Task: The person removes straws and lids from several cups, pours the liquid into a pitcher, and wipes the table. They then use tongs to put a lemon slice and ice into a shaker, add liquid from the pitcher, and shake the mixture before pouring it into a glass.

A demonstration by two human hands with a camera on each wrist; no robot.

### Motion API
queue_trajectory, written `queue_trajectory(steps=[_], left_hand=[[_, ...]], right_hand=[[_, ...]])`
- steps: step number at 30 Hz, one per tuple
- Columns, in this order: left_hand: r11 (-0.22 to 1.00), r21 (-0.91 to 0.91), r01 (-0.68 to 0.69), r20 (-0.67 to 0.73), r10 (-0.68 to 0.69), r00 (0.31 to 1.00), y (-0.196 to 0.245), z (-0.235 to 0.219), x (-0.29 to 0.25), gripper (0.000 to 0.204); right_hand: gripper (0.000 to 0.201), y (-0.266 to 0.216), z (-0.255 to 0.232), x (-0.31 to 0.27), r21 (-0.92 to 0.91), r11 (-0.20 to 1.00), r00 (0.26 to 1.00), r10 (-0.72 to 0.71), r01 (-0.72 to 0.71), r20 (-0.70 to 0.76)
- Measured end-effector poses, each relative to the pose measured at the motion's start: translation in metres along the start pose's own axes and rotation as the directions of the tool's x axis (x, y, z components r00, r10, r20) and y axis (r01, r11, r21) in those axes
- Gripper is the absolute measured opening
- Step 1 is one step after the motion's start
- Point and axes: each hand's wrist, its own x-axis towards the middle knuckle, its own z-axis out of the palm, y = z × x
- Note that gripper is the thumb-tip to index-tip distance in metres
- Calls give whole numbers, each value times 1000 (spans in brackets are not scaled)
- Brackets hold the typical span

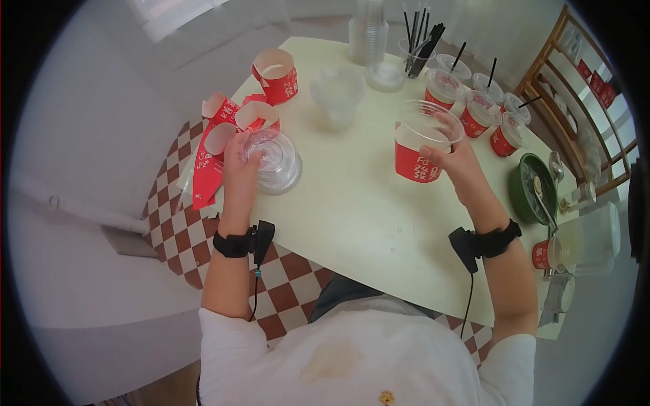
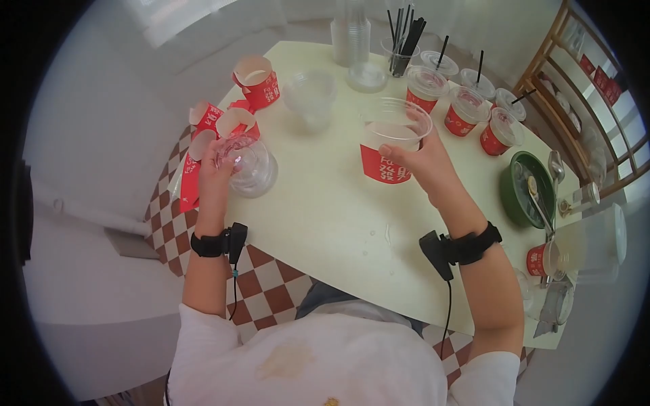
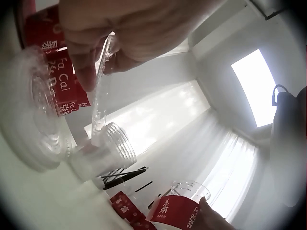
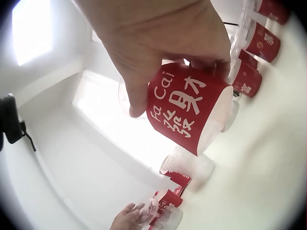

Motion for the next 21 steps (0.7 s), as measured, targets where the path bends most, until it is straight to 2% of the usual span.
queue_trajectory(steps=[2, 5, 8, 10, 12, 13, 16, 18, 20, 21], left_hand=[[980, 177, -91, -1, 93, 996, -16, 2, 4, 45], [825, 492, -278, -72, 356, 932, -19, 5, -3, 51], [777, 496, -387, -49, 470, 881, 7, 12, -23, 50], [844, 268, -466, 107, 454, 884, 33, 27, -42, 49], [795, 201, -573, 296, 508, 809, 30, 44, -52, 52], [788, 207, -579, 333, 500, 799, 34, 50, -54, 51], [768, 208, -606, 446, 478, 757, 48, 68, -56, 45], [750, 200, -630, 525, 461, 715, 53, 77, -56, 39], [697, 247, -673, 574, 455, 681, 49, 83, -53, 31], [666, 272, -695, 598, 449, 664, 48, 83, -51, 27]], right_hand=[[90, 9, 29, 1, 109, 991, 996, 68, -74, 54], [93, 16, 58, 5, 204, 968, 985, 118, -142, 129], [93, 15, 73, 7, 223, 966, 986, 102, -130, 135], [93, 14, 76, 8, 183, 981, 994, 50, -67, 96], [92, 9, 76, 13, 108, 994, 998, -41, 37, 42], [92, 6, 75, 17, 67, 994, 996, -89, 88, 18], [94, -12, 68, 40, 111, 976, 977, -172, 185, -123], [94, -26, 68, 61, 48, 970, 957, -227, 239, -178], [93, -32, 74, 88, -46, 945, 922, -325, 322, -212], [92, -31, 79, 97, -66, 949, 930, -315, 308, -189]])
